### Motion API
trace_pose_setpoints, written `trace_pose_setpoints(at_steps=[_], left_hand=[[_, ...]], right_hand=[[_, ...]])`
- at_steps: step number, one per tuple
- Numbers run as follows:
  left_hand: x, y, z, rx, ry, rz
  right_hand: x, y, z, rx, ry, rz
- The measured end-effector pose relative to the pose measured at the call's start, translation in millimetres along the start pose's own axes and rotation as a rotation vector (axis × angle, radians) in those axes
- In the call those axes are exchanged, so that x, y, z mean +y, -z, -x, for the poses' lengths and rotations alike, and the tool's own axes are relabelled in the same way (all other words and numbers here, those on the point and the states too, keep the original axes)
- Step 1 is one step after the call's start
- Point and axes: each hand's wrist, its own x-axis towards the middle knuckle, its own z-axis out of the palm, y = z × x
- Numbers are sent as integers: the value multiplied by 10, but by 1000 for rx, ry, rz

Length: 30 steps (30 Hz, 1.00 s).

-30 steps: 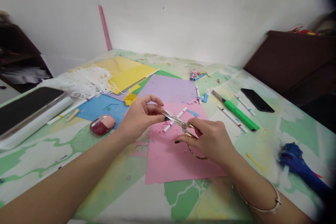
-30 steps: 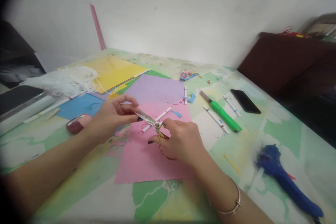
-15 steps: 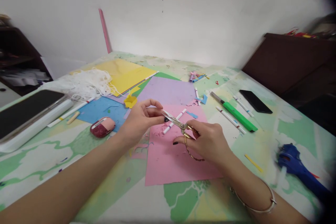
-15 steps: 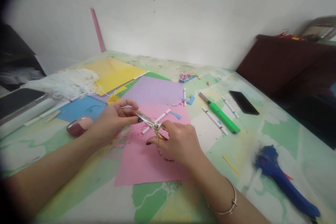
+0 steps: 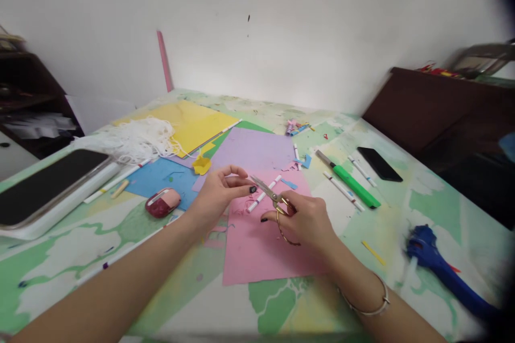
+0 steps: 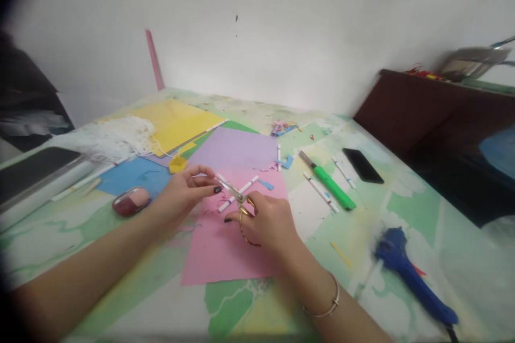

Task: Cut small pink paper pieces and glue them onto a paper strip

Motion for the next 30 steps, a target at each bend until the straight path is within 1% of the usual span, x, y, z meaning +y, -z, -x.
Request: trace_pose_setpoints(at_steps=[3,5,7,9,10,12,14,15,17,18,20,22,23,24,25,26,28,29,30], left_hand=[[47,-19,37,70,7,68],[72,-13,93,123,3,115],[82,14,179,184,3,146],[73,60,291,246,16,159],[63,89,353,277,19,157],[40,158,476,344,5,136],[22,240,584,407,-22,81],[16,287,630,436,-45,18],[7,384,711,489,-120,-180],[1,430,750,520,-183,-332],[-31,496,842,563,-232,-439],[-99,504,963,572,-311,-535],[-145,482,1034,541,-424,-724],[-196,444,1109,475,-513,-889],[-248,394,1184,348,-577,-1021],[-296,335,1257,213,-629,-1130],[-372,210,1381,-62,-679,-1328],[-399,155,1427,-174,-685,-1394],[-420,110,1462,-255,-679,-1446]], right_hand=[[114,102,-67,32,-186,9],[254,205,-69,26,-259,115],[415,307,-9,-24,-243,266],[554,390,104,-45,-156,359],[603,425,169,-45,-98,377],[651,486,291,-75,-50,373],[636,541,376,-91,-29,363],[607,566,404,-93,-24,359],[511,597,441,-94,-13,350],[442,599,458,-93,-8,344],[260,563,508,-93,12,323],[31,486,589,-117,48,277],[-89,441,640,-179,88,236],[-203,402,695,-296,109,159],[-301,373,752,-400,116,113],[-378,358,808,-457,102,95],[-455,374,908,-508,60,68],[-457,403,952,-504,43,53],[-442,440,991,-493,36,33]])
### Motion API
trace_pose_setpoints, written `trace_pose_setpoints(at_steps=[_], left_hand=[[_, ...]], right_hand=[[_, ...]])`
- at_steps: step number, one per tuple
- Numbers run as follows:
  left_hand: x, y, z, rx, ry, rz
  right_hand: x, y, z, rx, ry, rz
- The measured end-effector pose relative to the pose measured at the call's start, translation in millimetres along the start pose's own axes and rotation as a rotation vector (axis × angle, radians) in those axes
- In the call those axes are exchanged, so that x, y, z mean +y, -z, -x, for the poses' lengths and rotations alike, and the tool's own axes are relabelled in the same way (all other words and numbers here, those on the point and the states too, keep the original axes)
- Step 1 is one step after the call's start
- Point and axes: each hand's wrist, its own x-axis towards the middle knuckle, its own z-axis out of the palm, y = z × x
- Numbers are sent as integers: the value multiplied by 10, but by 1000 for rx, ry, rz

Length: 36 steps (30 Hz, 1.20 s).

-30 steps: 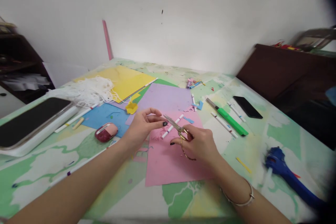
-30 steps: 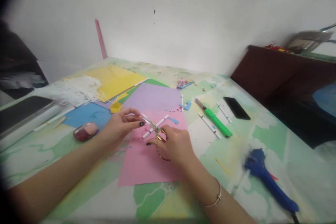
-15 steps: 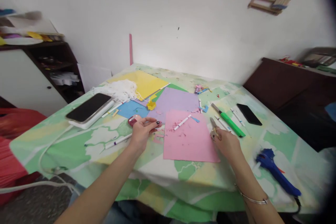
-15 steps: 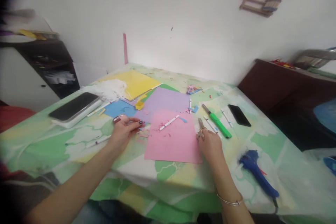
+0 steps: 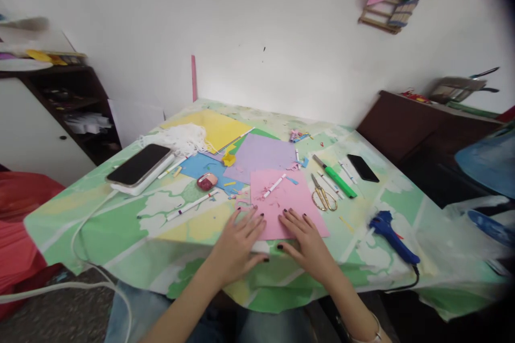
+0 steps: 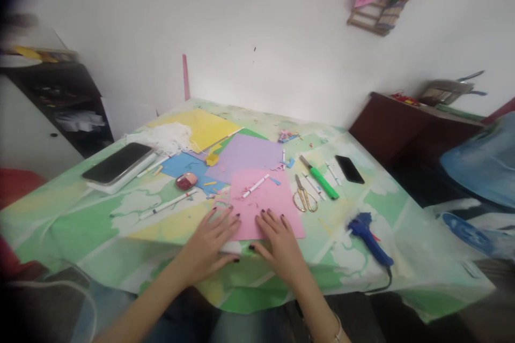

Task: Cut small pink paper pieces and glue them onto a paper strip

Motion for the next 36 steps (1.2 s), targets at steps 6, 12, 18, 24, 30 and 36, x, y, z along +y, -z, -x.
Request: trace_pose_setpoints(at_steps=[6,12,18,24,30,36], left_hand=[[62,-85,4,19,-61,-55],[-13,5,-117,72,-132,-50],[-99,91,-160,114,-242,-73],[-513,526,-868,235,-140,-129],[-447,1496,-2019,494,-127,-405],[36,1790,-1575,837,-313,-513]], right_hand=[[112,149,209,64,44,-101],[-23,307,145,95,31,-76],[-28,286,158,155,89,-44],[355,617,-224,513,-66,-93],[687,1390,-1124,789,-168,-100],[462,1693,-976,1110,146,-181]])
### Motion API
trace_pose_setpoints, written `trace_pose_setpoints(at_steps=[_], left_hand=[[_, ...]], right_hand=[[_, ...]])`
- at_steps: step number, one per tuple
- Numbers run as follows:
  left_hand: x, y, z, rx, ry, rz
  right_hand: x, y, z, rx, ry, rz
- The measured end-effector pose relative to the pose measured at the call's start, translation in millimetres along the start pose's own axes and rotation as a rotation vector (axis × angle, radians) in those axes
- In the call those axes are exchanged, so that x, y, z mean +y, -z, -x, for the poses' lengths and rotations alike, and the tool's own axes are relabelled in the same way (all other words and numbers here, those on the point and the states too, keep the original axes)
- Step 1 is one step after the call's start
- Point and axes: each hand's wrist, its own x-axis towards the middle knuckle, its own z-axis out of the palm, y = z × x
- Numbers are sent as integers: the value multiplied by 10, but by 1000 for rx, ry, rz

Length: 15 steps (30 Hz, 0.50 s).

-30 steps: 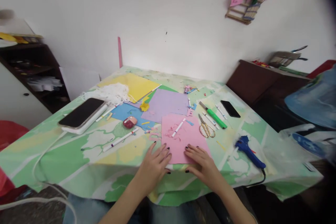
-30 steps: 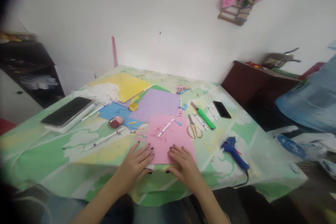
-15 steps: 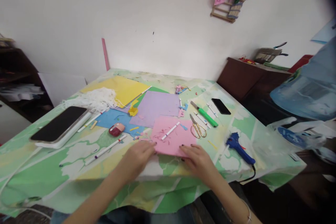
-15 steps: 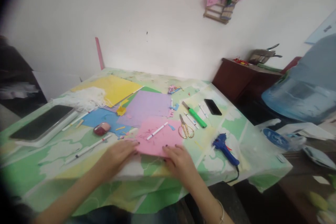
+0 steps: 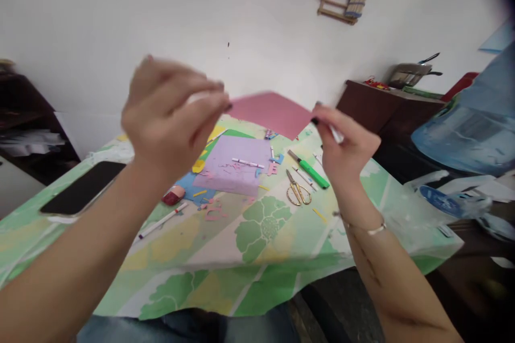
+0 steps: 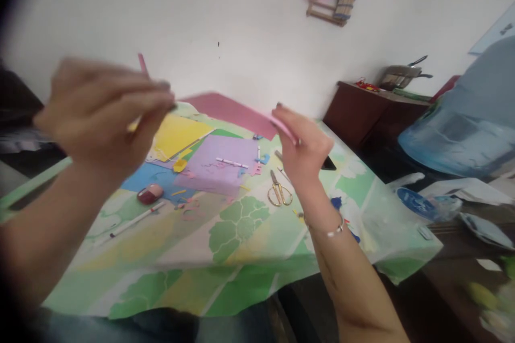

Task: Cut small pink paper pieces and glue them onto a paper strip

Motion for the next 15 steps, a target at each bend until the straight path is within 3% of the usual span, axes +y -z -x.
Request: trace_pose_setpoints(at_steps=[2,3,7,10,15], left_hand=[[151,128,447,-80,-49,129],[224,150,719,-190,-43,200],[515,97,1741,-416,-11,433],[708,72,2148,-515,122,525],[790,91,2275,-579,311,544]], right_hand=[[-10,81,350,-247,-2,-57],[19,103,571,-404,-22,-88],[206,150,1420,-901,-139,-209],[259,219,1754,-952,-292,-210],[182,306,1803,-894,-352,-274]])
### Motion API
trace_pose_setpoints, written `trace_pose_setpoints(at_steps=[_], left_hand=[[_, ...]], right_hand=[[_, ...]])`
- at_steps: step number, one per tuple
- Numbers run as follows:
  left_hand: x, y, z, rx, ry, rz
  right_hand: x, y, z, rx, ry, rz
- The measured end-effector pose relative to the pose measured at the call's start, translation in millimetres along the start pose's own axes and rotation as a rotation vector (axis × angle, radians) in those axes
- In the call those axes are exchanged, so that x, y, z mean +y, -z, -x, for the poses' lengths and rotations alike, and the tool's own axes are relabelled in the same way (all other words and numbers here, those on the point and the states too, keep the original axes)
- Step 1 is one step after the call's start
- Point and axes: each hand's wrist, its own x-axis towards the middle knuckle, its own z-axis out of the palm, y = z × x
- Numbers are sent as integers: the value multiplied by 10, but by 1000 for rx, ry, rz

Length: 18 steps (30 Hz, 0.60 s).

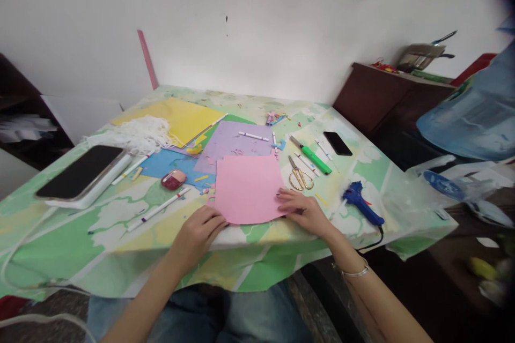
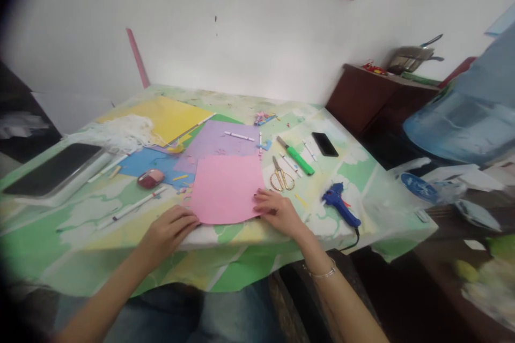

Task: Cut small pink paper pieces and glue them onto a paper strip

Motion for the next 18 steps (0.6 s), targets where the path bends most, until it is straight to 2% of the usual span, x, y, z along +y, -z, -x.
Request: trace_pose_setpoints(at_steps=[2,7,12,18], left_hand=[[-30,26,-18,-59,37,20],[-76,90,-130,-208,226,121],[-64,77,-256,-228,447,148],[-86,9,-291,-225,548,84]], right_hand=[[-28,12,-9,6,-33,-31],[-7,-2,-32,102,-251,54],[5,-74,-72,201,-376,189],[-46,-115,-73,215,-416,272]])
